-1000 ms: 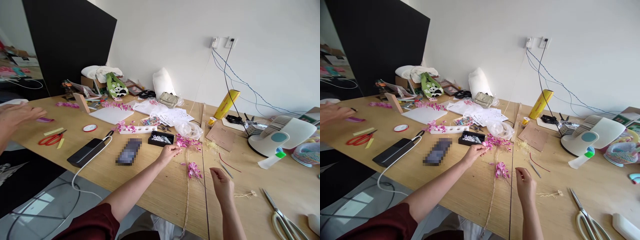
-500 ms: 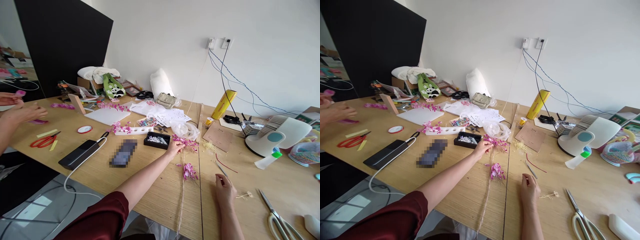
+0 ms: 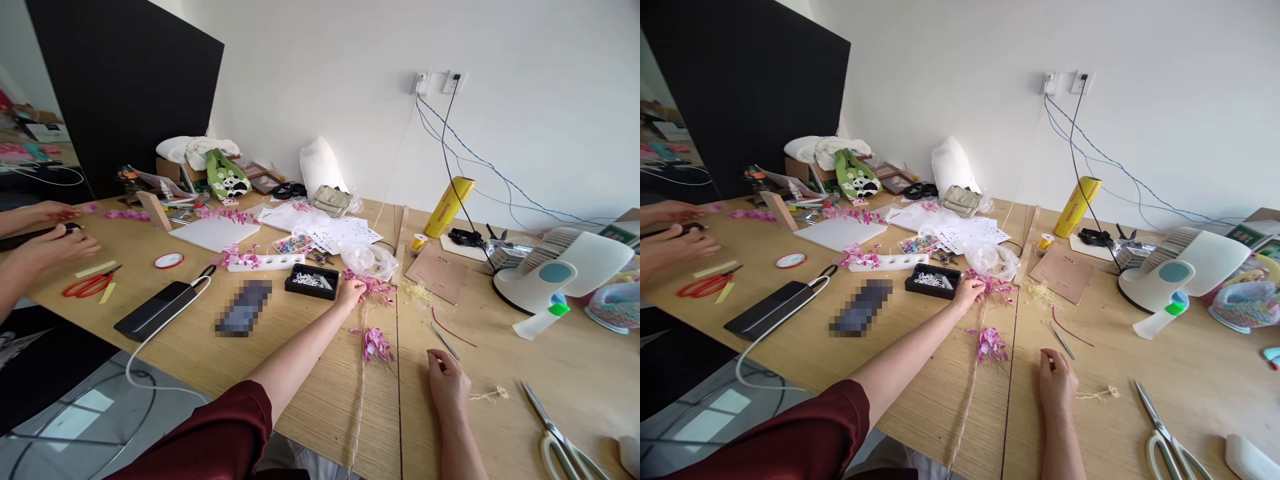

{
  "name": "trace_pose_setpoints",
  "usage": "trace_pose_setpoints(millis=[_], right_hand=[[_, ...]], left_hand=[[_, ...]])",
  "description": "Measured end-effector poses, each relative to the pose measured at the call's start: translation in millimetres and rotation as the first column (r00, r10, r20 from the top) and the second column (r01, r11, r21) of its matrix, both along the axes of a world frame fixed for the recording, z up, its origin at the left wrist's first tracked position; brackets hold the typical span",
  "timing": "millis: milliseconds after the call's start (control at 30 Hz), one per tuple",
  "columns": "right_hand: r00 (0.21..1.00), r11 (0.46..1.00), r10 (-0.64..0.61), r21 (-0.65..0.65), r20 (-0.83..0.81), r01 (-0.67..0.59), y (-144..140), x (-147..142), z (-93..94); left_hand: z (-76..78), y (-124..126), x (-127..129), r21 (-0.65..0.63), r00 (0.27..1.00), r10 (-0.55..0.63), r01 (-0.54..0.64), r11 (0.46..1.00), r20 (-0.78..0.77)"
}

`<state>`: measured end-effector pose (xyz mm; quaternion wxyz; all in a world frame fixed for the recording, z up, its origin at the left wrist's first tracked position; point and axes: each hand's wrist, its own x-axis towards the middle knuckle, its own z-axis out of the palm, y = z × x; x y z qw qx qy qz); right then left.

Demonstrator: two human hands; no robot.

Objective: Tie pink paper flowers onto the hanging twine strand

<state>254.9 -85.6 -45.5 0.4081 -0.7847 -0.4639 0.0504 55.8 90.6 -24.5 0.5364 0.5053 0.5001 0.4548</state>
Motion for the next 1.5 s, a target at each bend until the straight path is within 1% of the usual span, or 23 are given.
trace_pose_setpoints(millis=[300,500,567,667,767,867,1067,1200,1333,1500], right_hand=[[1.0,0.998,-0.003,-0.063,-0.02,0.002,-1,-1,3.1],[1.0,0.997,-0.012,-0.078,-0.023,0.01,-1,1,1.2],[1.0,0.996,-0.017,-0.091,-0.024,0.015,-1,1,0.8],[0.999,0.994,-0.02,-0.109,-0.027,0.017,-1,1,1.7],[0.999,0.993,-0.023,-0.113,-0.028,0.019,-1,1,2.7],[0.999,0.993,-0.016,-0.113,-0.029,0.012,-1,2,1.9],[0.999,0.99,-0.001,-0.137,-0.039,-0.004,-1,2,0.7],[0.999,0.989,0.002,-0.146,-0.046,-0.009,-1,2,1.4],[0.998,0.99,-0.002,-0.144,-0.063,-0.007,-1,3,-0.1],[0.999,0.991,0.012,-0.13,-0.048,-0.019,-1,1,0.5]], left_hand=[[-14.6,1,-2,0.019,0.998,0.033,-0.033,0.999,-0.053],[-8.8,-11,-10,0.06,0.989,0.028,-0.02,0.998,-0.149],[-6.7,-15,-12,0.076,0.981,-0.003,0.019,0.997,-0.194],[-5.8,-18,-11,0.096,0.959,-0.091,0.121,0.988,-0.268],[-6.5,-17,-7,0.107,0.918,-0.173,0.224,0.969,-0.357],[-6.7,-15,-4,0.12,0.874,-0.2,0.278,0.953,-0.442],[-6.2,-20,-7,0.14,0.82,-0.191,0.311,0.94,-0.54],[-6.1,-20,-6,0.186,0.802,-0.149,0.308,0.933,-0.578],[-4.8,-17,-4,0.229,0.795,-0.111,0.302,0.925,-0.596],[-3.1,-15,-8,0.27,0.805,-0.082,0.291,0.918,-0.588]])
